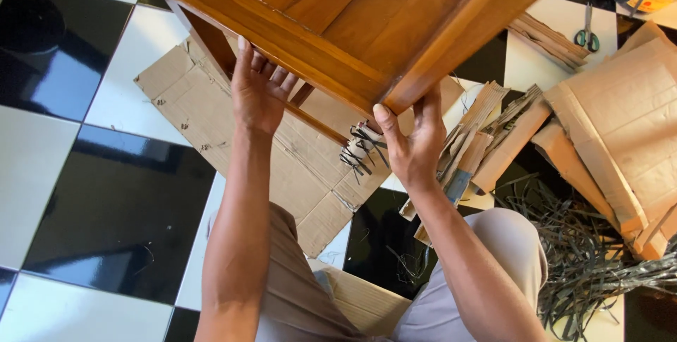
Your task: Wrapping a wooden chair leg with cardboard and securing it with string
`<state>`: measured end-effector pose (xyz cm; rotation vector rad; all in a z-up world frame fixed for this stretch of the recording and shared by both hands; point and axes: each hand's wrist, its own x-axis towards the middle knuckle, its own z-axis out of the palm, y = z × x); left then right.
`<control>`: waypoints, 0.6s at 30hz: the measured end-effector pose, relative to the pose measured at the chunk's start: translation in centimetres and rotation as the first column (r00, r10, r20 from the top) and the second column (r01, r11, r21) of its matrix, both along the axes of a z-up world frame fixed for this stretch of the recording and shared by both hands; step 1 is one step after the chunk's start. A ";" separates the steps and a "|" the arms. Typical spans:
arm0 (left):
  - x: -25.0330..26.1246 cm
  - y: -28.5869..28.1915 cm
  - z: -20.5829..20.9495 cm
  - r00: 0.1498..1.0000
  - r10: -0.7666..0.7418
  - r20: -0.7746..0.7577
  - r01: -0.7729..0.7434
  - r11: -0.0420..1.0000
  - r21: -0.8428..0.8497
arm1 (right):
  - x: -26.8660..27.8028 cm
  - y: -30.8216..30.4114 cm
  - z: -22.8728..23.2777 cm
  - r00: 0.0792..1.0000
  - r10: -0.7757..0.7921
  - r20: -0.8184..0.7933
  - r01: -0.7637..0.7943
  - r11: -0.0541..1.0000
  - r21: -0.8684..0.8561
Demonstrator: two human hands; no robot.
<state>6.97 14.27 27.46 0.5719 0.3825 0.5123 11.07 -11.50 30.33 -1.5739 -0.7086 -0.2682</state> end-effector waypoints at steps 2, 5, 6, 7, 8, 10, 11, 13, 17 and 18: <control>0.0 0.5 0.1 1.000 -0.024 -0.013 0.024 1.000 0.009 | -0.4 0.7 1.4 1.000 0.025 0.016 -0.025 0.999 0.020; 0.0 1.2 0.4 0.999 -0.046 -0.013 0.047 0.998 0.042 | 0.2 0.9 0.7 0.999 0.046 -0.018 -0.046 0.998 0.034; 0.2 1.4 0.1 0.999 -0.048 -0.011 0.048 0.998 0.044 | 0.3 1.0 1.0 0.999 0.045 -0.016 -0.044 0.998 0.036; 0.5 1.7 -0.1 0.999 -0.051 -0.007 0.052 0.998 0.040 | 0.4 1.2 1.3 0.999 0.045 -0.008 -0.045 0.999 0.031; 0.7 2.1 -0.4 0.998 -0.055 -0.003 0.055 0.998 0.035 | 0.5 1.4 1.6 0.999 0.045 0.001 -0.045 0.999 0.025; 1.2 2.5 -1.0 0.998 -0.059 0.006 0.059 0.997 0.047 | 1.1 1.6 2.0 0.998 0.059 -0.010 -0.059 0.998 0.030; 1.5 2.7 -1.3 0.998 -0.061 0.017 0.060 0.997 0.056 | 1.4 1.6 2.1 0.997 0.076 -0.021 -0.075 0.997 0.033; 2.0 2.4 -1.0 0.998 -0.055 0.025 0.054 0.997 0.053 | 3.0 1.5 1.2 0.995 0.096 -0.034 -0.095 0.995 0.033; 3.3 1.6 -1.4 0.998 -0.026 0.055 0.023 0.999 0.049 | 5.5 1.0 0.4 0.984 0.162 -0.067 -0.160 0.986 0.039; 3.4 1.1 -1.2 0.998 -0.033 0.055 0.030 0.998 0.050 | 6.6 0.7 -0.4 0.986 0.156 -0.066 -0.154 0.987 0.041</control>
